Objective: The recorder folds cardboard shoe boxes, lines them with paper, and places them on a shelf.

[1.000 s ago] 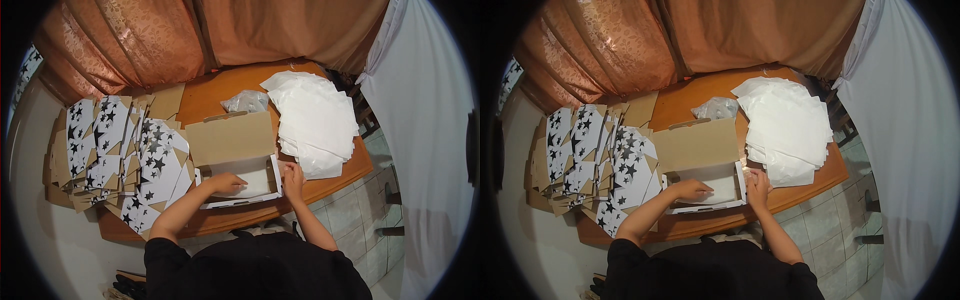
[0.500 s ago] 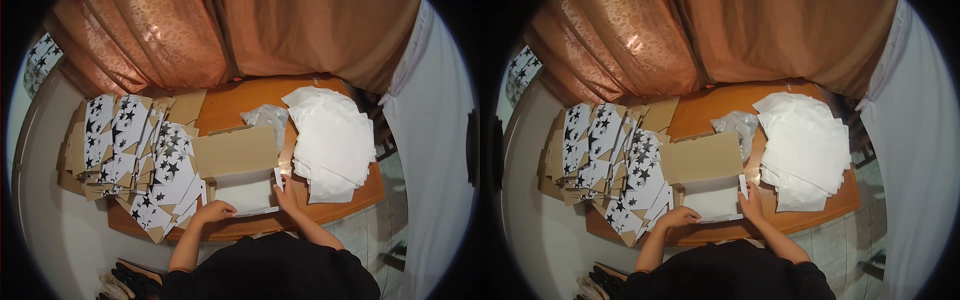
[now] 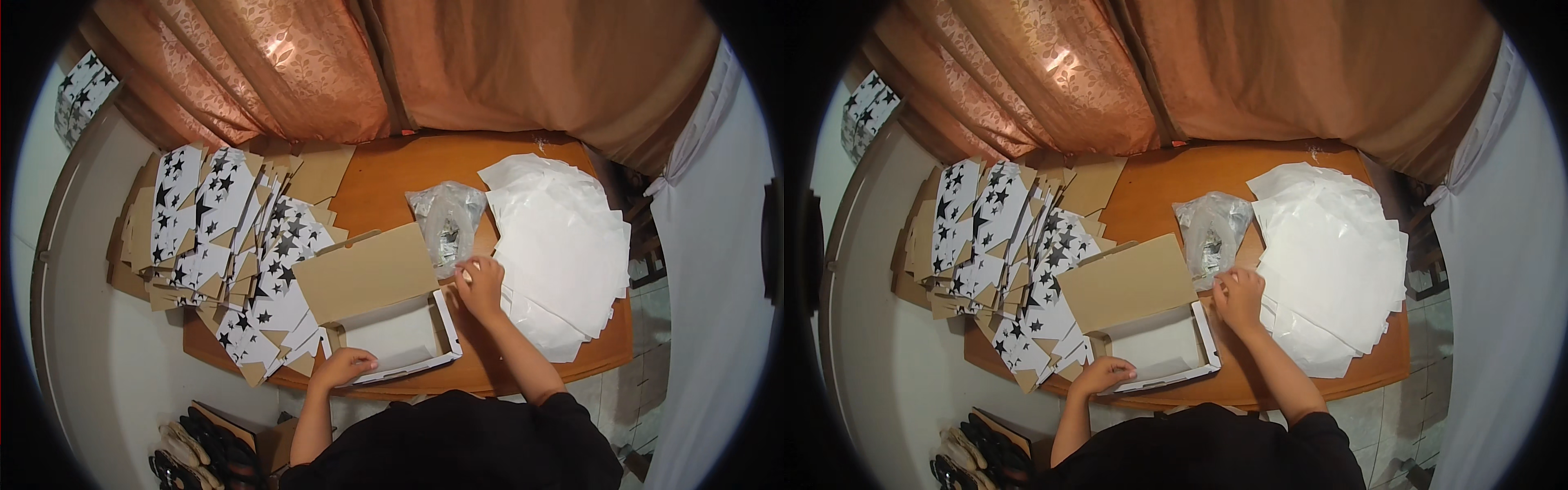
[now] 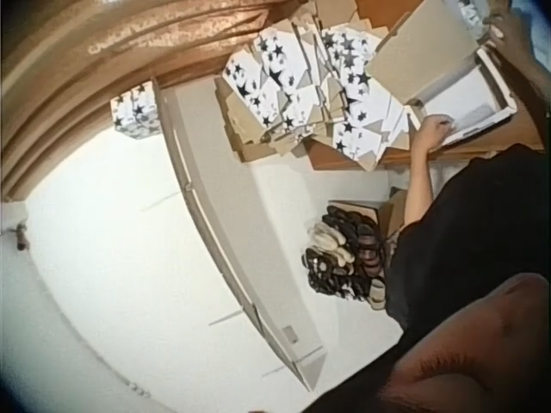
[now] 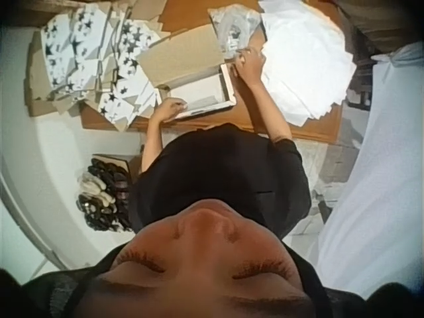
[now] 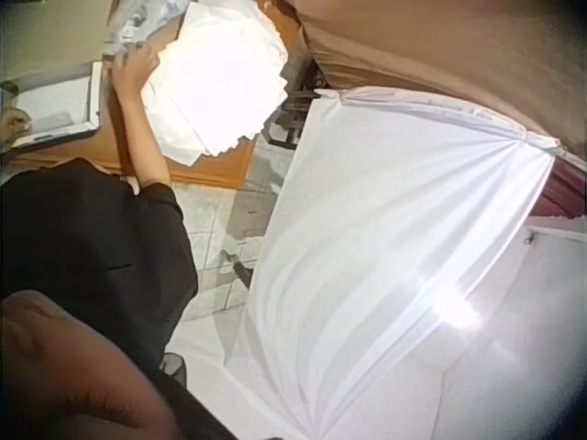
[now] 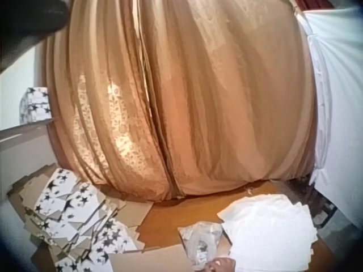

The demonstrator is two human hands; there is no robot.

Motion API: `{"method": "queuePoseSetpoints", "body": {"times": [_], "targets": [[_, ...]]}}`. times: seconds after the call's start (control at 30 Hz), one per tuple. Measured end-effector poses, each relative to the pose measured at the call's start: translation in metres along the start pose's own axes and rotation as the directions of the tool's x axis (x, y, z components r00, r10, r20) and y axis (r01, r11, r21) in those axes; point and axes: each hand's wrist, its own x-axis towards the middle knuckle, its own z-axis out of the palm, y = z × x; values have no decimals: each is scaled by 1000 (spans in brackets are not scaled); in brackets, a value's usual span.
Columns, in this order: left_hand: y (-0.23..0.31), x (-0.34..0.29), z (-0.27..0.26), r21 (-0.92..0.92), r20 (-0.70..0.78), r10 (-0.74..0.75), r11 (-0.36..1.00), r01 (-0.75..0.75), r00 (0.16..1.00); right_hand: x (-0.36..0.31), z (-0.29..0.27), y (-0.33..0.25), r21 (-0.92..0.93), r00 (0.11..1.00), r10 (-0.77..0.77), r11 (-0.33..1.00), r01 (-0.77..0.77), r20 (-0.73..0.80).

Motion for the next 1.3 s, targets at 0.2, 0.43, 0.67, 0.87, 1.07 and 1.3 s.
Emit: {"method": "queuePoseSetpoints", "body": {"times": [0.2,0.43,0.67,0.87,1.07,1.3], "targets": [[18,9,8,672,-368,379,740,-39,849,46,43,23,-373,979,-168,906,199,114],[9,37,16,814,-423,618,581,-22,663,47,68,39,-423,981,-66,896,138,181],[-19,60,22,884,-380,699,466,17,605,42,46,25,-312,982,-92,940,140,163],[-9,62,19,863,-504,761,447,233,409,31,18,1,-131,998,-61,990,57,-25],[-11,50,5,891,-448,770,428,152,454,8,-8,-24,-37,994,-3,999,-1,-113],[-13,23,6,845,-269,671,508,-165,691,-13,-19,-63,52,996,-49,997,53,-69]]}}
